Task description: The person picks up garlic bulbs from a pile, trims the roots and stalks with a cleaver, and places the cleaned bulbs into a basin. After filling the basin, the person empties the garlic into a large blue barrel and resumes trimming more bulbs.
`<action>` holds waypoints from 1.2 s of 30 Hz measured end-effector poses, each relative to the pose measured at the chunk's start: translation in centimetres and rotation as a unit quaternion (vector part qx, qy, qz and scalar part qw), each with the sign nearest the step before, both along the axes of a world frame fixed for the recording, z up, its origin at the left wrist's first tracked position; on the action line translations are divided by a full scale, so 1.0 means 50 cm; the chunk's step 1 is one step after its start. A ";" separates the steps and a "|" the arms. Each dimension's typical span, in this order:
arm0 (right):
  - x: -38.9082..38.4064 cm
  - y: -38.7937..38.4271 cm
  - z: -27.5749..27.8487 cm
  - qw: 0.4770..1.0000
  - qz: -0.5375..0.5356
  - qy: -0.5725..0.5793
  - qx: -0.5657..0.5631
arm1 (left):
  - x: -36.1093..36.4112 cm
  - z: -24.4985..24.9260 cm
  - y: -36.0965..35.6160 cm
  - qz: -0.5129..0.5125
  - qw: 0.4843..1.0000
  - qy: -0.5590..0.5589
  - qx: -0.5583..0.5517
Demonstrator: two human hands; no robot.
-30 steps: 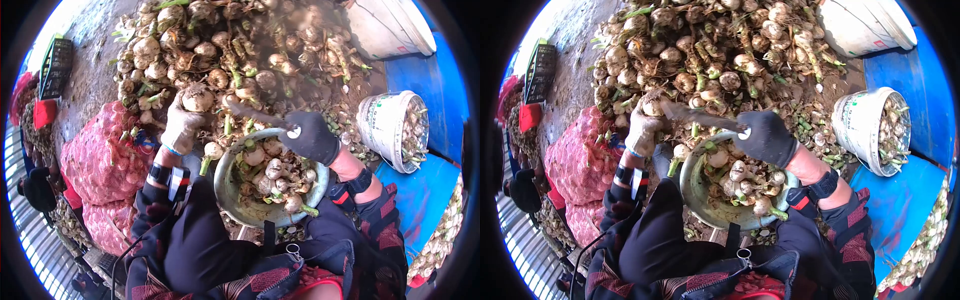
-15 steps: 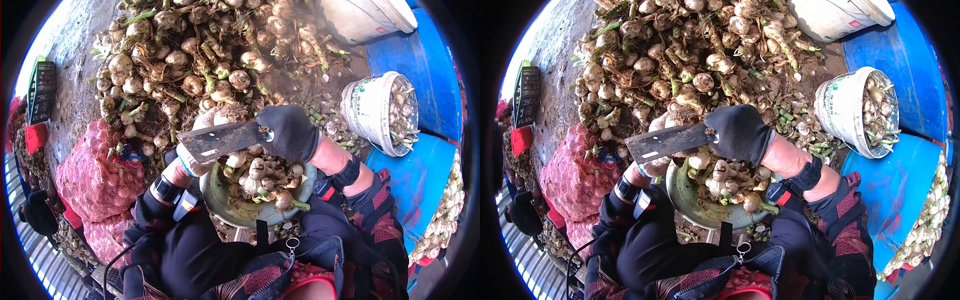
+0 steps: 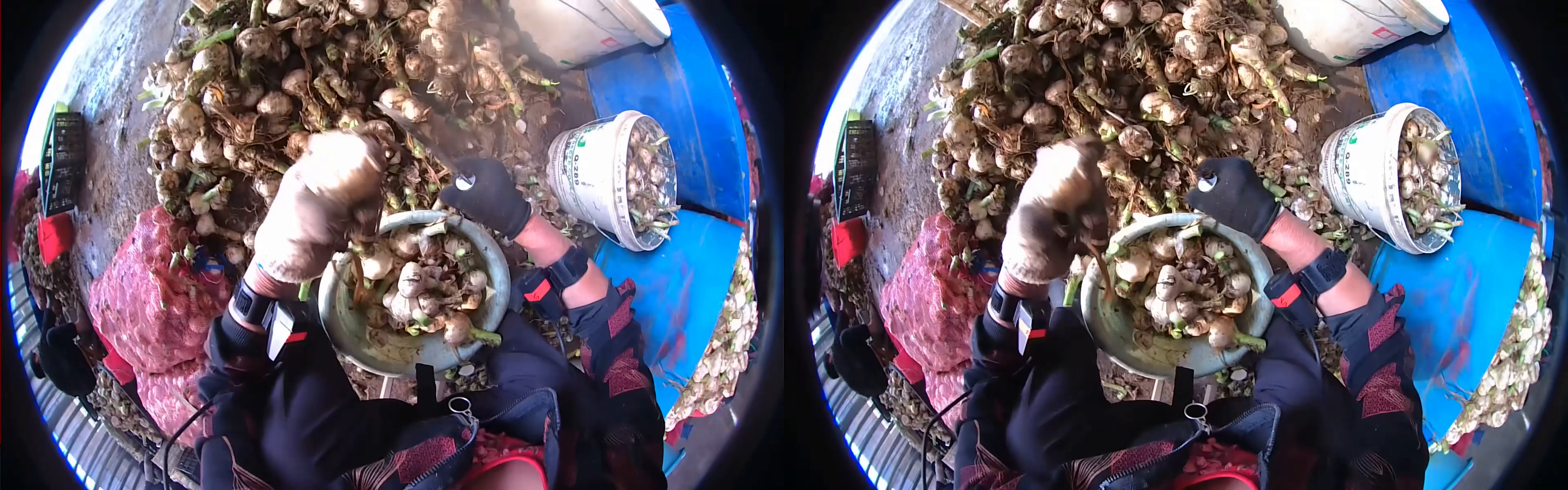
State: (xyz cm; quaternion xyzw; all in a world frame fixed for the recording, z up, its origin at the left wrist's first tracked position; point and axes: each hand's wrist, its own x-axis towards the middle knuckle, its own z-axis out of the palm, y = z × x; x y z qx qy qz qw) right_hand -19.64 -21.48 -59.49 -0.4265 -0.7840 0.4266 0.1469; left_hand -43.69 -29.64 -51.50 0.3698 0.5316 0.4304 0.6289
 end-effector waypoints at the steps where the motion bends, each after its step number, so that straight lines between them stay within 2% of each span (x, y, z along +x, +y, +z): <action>1: -0.012 -0.006 0.023 0.998 -0.001 0.038 -0.041 | 0.003 -0.020 0.000 0.057 0.982 -0.182 0.009; 2: -0.022 -0.011 0.039 0.994 -0.001 0.075 -0.081 | 0.006 -0.039 0.010 0.113 0.927 -0.358 0.017; 3: -0.033 -0.017 0.045 0.978 -0.005 0.143 -0.154 | -0.006 -0.050 0.025 0.080 0.926 -0.368 0.022; 4: -0.045 -0.027 0.052 0.951 -0.008 0.206 -0.229 | 0.022 -0.041 0.042 0.095 0.872 -0.474 0.074; 5: -0.059 -0.031 0.069 0.954 0.020 0.232 -0.190 | 0.027 -0.042 0.041 0.154 0.858 -0.488 0.040; 6: -0.070 -0.037 0.096 0.945 0.006 0.228 -0.236 | 0.030 -0.043 0.039 0.213 0.840 -0.498 0.005; 9: -0.081 -0.042 0.094 0.961 -0.037 0.164 -0.218 | 0.037 -0.058 0.038 0.236 0.778 -0.581 -0.020; 10: -0.079 -0.040 0.090 0.930 -0.080 0.214 -0.289 | 0.032 -0.057 0.032 0.236 0.778 -0.582 -0.020; 11: -0.075 -0.037 0.086 0.889 -0.124 0.261 -0.357 | 0.019 -0.057 0.025 0.188 0.817 -0.545 -0.025; 12: -0.066 -0.027 0.082 0.886 -0.122 0.286 -0.345 | 0.005 -0.057 0.018 0.139 0.852 -0.504 -0.029; 13: -0.055 -0.017 0.071 0.903 -0.121 0.271 -0.312 | 0.000 -0.055 0.011 0.090 0.882 -0.462 -0.034; 14: -0.045 -0.008 0.059 0.918 -0.121 0.256 -0.278 | 0.007 -0.017 0.018 0.090 0.942 -0.315 -0.074; 15: -0.038 -0.003 0.049 0.942 -0.098 0.237 -0.216 | -0.001 -0.046 0.007 0.042 0.968 -0.235 -0.077; 16: -0.036 0.003 0.048 0.942 -0.099 0.236 -0.216 | -0.002 -0.055 0.004 -0.006 0.985 -0.153 -0.079; 17: -0.036 0.010 0.048 0.958 -0.075 0.199 -0.190 | 0.004 -0.061 -0.009 0.001 0.989 -0.118 -0.084; 18: -0.036 0.013 0.049 0.972 -0.052 0.162 -0.163 | 0.015 -0.068 -0.012 0.069 0.963 -0.236 -0.109; 19: -0.038 0.005 0.055 0.976 -0.090 0.149 -0.131 | 0.013 -0.074 -0.013 0.079 0.966 -0.220 -0.110; 22: -0.032 -0.007 0.054 0.985 -0.075 0.107 -0.112 | 0.009 -0.083 -0.008 0.099 0.969 -0.198 -0.105; 23: -0.033 -0.014 0.068 0.969 -0.062 0.138 -0.194 | 0.010 -0.081 -0.008 0.105 0.971 -0.190 -0.101; 24: -0.039 -0.010 0.083 0.955 0.002 0.099 -0.281 | 0.013 -0.072 -0.011 0.104 0.971 -0.191 -0.101; 26: -0.040 -0.022 0.046 0.981 -0.011 0.027 -0.191 | 0.018 -0.051 -0.011 0.112 0.970 -0.204 -0.076; 27: -0.035 -0.008 0.037 0.969 0.039 -0.010 -0.242 | 0.020 -0.073 -0.019 0.144 0.952 -0.256 -0.085; 30: -0.046 -0.015 0.070 0.960 0.000 -0.017 -0.279 | 0.030 -0.068 -0.047 0.150 0.963 -0.213 -0.069; 31: -0.047 -0.026 0.072 0.981 -0.002 -0.008 -0.196 | 0.028 -0.068 -0.046 0.151 0.963 -0.212 -0.066; 34: -0.052 -0.022 0.053 0.984 0.030 -0.025 -0.172 | 0.023 -0.069 -0.047 0.182 0.941 -0.265 -0.109; 36: -0.053 -0.013 0.054 0.983 0.043 -0.027 -0.174 | 0.014 -0.073 -0.051 0.237 0.914 -0.297 -0.142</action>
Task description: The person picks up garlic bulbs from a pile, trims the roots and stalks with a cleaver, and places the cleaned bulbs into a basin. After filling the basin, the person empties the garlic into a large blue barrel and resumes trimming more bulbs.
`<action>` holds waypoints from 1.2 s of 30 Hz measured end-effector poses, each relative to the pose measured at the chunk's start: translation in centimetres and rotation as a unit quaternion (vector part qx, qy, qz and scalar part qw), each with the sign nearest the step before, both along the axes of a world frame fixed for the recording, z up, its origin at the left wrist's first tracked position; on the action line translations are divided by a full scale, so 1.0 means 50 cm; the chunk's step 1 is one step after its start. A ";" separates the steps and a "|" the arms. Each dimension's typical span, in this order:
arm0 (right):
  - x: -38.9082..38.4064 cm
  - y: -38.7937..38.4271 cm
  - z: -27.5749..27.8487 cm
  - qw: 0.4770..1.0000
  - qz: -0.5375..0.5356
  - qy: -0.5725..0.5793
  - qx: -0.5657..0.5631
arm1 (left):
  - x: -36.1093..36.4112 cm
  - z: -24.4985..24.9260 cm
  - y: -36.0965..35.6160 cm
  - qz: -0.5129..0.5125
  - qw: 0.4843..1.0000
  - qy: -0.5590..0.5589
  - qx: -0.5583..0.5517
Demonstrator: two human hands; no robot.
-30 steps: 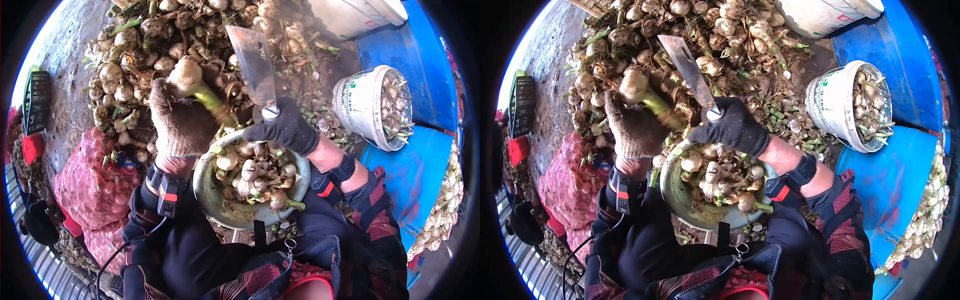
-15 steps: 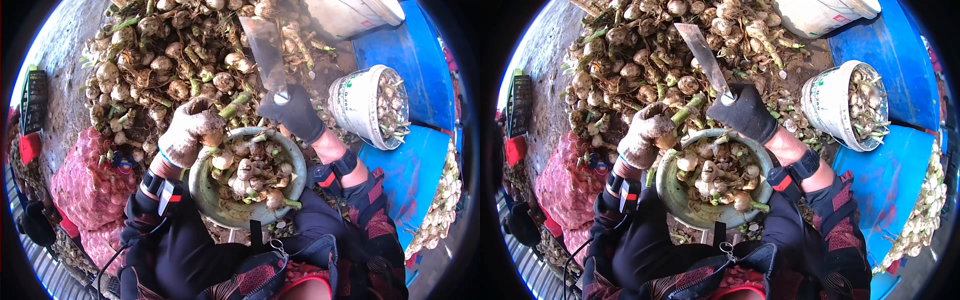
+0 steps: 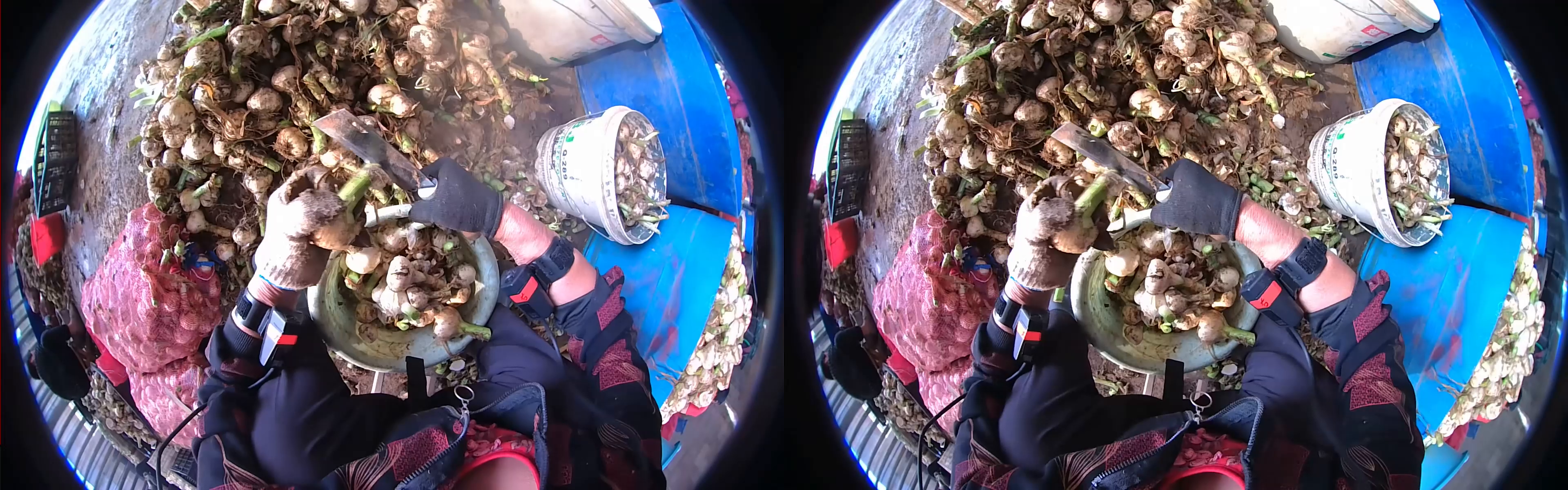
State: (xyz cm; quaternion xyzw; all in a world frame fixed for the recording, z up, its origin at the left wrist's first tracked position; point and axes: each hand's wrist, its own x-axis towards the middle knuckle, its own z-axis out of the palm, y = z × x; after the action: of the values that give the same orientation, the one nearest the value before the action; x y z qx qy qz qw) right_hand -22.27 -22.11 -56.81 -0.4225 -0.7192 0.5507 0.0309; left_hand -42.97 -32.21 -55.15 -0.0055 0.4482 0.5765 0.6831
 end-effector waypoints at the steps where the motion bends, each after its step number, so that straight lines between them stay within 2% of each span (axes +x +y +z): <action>1: 0.003 0.008 -0.015 0.993 0.097 -0.052 0.037 | -0.028 -0.024 -0.019 0.022 0.992 0.022 0.118; 2: 0.007 0.006 -0.033 0.974 0.190 -0.104 0.074 | -0.024 0.049 0.014 -0.008 0.985 -0.051 0.163; 3: 0.033 -0.007 -0.074 0.971 0.207 -0.119 0.031 | -0.058 0.062 0.017 0.061 0.978 -0.048 0.191; 4: 0.044 -0.024 -0.078 0.981 0.173 -0.089 -0.015 | -0.082 0.079 0.019 0.056 0.972 -0.055 0.221; 6: 0.053 -0.037 -0.075 0.992 0.115 -0.047 -0.034 | -0.090 0.087 0.021 0.085 0.978 0.006 0.188; 7: 0.054 -0.034 -0.053 0.996 0.070 -0.044 -0.045 | -0.094 0.064 0.020 0.023 0.972 0.102 0.210; 8: 0.051 -0.018 -0.034 0.998 0.025 -0.039 -0.051 | -0.073 0.062 0.008 -0.032 0.972 0.165 0.162; 9: 0.063 0.003 -0.064 0.995 0.010 -0.036 -0.091 | -0.079 0.054 -0.010 -0.123 0.973 0.157 0.120; 10: 0.058 0.005 -0.041 0.988 -0.058 0.008 -0.145 | -0.067 0.049 -0.017 -0.235 0.941 0.184 0.158; 12: 0.057 0.005 -0.032 0.986 -0.107 -0.067 -0.111 | -0.091 0.029 -0.027 -0.327 0.848 0.333 0.250; 14: 0.081 -0.009 -0.060 0.989 -0.122 -0.026 -0.078 | -0.126 -0.014 -0.047 -0.186 0.916 0.353 0.040; 16: 0.086 -0.012 -0.081 0.991 -0.101 -0.046 -0.078 | -0.211 -0.137 -0.059 -0.131 0.845 0.509 -0.098; 17: 0.081 -0.016 -0.074 0.989 -0.094 -0.045 -0.102 | -0.250 -0.172 -0.073 -0.183 0.787 0.565 -0.169; 18: 0.076 -0.016 -0.062 0.987 -0.088 -0.046 -0.126 | -0.284 -0.217 -0.090 -0.282 0.556 0.754 -0.207; 19: 0.062 -0.006 -0.032 0.986 -0.023 -0.072 -0.145 | -0.288 -0.218 -0.103 -0.279 0.517 0.789 -0.182; 20: 0.062 -0.007 -0.034 0.986 -0.021 -0.072 -0.146 | -0.294 -0.219 -0.115 -0.275 0.477 0.821 -0.156; 21: 0.062 -0.006 -0.037 0.986 -0.028 -0.074 -0.149 | -0.307 -0.219 -0.119 -0.273 0.477 0.821 -0.158; 23: 0.057 -0.012 -0.025 0.989 -0.045 -0.075 -0.119 | -0.326 -0.208 -0.119 -0.262 0.635 0.672 -0.277; 24: 0.060 -0.015 -0.032 0.989 -0.041 -0.075 -0.120 | -0.328 -0.206 -0.120 -0.260 0.635 0.671 -0.280; 26: 0.065 -0.018 -0.047 0.995 0.007 -0.091 -0.041 | -0.331 -0.210 -0.126 -0.469 0.519 0.663 -0.268; 27: 0.062 -0.018 -0.038 0.994 0.008 -0.098 -0.042 | -0.323 -0.221 -0.134 -0.458 0.486 0.703 -0.245; 28: 0.061 -0.019 -0.043 0.994 0.009 -0.097 -0.043 | -0.325 -0.234 -0.140 -0.458 0.486 0.703 -0.246; 30: 0.061 -0.021 -0.061 0.990 -0.036 -0.035 -0.129 | -0.335 -0.280 -0.145 -0.476 0.469 0.697 -0.262; 31: 0.062 -0.022 -0.066 0.991 -0.036 -0.035 -0.127 | -0.374 -0.360 -0.172 -0.485 0.499 0.675 -0.246; 32: 0.062 -0.025 -0.070 0.993 -0.049 -0.014 -0.105 | -0.381 -0.375 -0.183 -0.484 0.499 0.676 -0.245; 34: 0.058 -0.026 -0.069 0.994 -0.064 0.005 -0.084 | -0.378 -0.380 -0.212 -0.297 0.726 0.579 -0.224; 35: 0.054 -0.023 -0.065 0.995 -0.051 0.004 -0.088 | -0.325 -0.292 -0.188 -0.249 0.757 0.571 -0.199; 36: 0.051 -0.022 -0.062 0.995 -0.038 0.002 -0.093 | -0.311 -0.289 -0.188 -0.251 0.757 0.570 -0.199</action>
State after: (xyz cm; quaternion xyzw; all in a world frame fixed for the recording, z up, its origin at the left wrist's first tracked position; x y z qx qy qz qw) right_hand -19.72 -23.23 -59.91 -0.4497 -0.6482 0.6143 0.0141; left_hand -58.52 -41.61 -69.60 0.3011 0.8446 0.1793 0.4048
